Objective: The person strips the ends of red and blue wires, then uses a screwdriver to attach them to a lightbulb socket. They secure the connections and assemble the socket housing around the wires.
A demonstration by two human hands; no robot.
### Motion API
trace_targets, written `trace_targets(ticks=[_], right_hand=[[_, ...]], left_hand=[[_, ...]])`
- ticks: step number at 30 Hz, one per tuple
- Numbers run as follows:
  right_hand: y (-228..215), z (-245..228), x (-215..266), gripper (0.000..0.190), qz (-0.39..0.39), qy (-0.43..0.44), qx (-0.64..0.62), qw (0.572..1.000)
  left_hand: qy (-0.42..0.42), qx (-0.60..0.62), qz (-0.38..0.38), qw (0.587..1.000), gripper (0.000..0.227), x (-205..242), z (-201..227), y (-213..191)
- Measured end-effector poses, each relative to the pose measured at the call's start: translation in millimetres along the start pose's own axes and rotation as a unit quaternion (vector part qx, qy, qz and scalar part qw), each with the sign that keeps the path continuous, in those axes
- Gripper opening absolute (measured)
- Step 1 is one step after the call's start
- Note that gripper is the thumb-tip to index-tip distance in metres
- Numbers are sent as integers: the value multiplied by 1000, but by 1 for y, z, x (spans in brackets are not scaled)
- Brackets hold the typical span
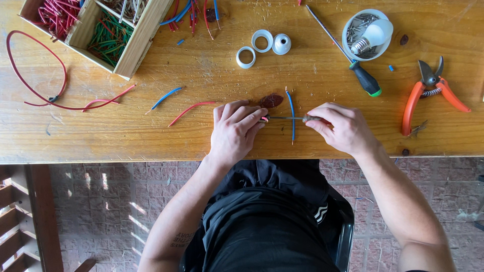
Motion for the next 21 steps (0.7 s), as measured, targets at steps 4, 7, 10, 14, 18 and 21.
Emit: trace_targets(ticks=[4, 7, 10, 14, 18, 21], right_hand=[[3, -10, -1, 18, -21, 41, 6, 999], [2, -17, -13, 39, -79, 56, -28, 995], [-4, -16, -17, 26, -82, 63, -40, 994], [-13, -20, -28, 29, -108, 46, 6, 993], [-12, -13, -35, 35, -147, 115, -104, 977], [-12, -4, -28, 34, -186, 206, -178, 944]], left_hand=[[1, 3, -7, 1000, 26, 1, 0, 0], [0, 1, -7, 1000, 26, 0, -3, 1], [-2, 1, -3, 1000, 26, 0, -2, 2], [3, -1, 0, 1000, 25, 1, -2, 2], [10, 2, -1, 1000, 25, 0, -5, 4], [6, 4, -4, 1000, 26, -1, -4, 4]])
Point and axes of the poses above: each hand's wrist, its own x-axis away from the middle knuckle, its own y-axis out of the palm, z = x × y, the point moved 1 cm from there along -x, towards the middle knuckle, and after that the axes turned 15 degrees about -y, right-handed, at the moved point
